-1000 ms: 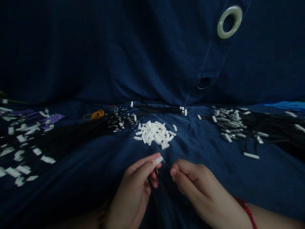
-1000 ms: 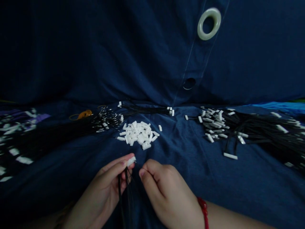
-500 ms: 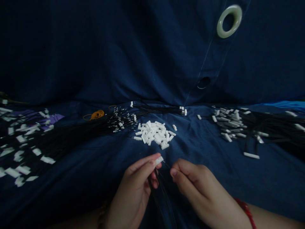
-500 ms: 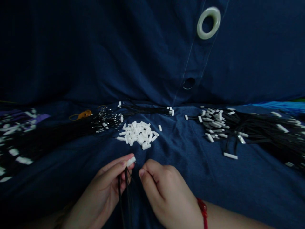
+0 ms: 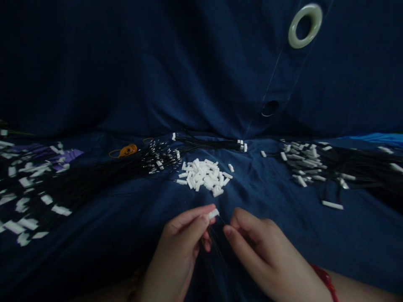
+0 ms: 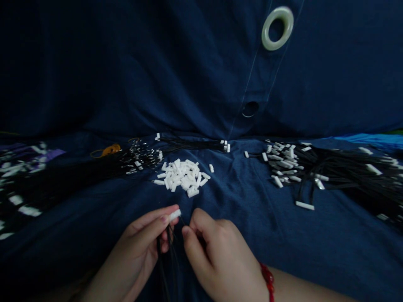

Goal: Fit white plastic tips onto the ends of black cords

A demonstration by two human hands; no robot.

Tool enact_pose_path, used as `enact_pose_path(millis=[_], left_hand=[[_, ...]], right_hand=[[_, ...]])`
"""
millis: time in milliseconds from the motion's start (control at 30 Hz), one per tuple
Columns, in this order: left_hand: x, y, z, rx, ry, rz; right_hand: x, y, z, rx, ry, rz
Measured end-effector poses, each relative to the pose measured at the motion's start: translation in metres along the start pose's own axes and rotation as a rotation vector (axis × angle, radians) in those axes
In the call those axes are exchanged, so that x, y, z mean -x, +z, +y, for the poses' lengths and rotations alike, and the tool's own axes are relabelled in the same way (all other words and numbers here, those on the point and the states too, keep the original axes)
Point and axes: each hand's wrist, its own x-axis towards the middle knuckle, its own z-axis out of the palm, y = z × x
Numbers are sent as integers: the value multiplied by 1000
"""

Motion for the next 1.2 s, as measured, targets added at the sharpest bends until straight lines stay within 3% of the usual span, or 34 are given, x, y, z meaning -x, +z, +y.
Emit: enact_pose_path(millis=[400,600,800,933,1200], left_hand=[[-2,-10,-5,-391,173,-115],[-4,-5,-2,-138,16,-112],[-7,-6,3,-6,-38,-143],[-6,-6,4,8,-53,-144],[-6,-7,1,-75,-39,-122]], right_hand=[[-3,-3,-2,-43,15,-68],[-6,-9,-3,110,3,-38],[2,-10,-2,299,-300,167],[9,-1,-1,336,-408,246],[8,-3,-8,112,-253,91]])
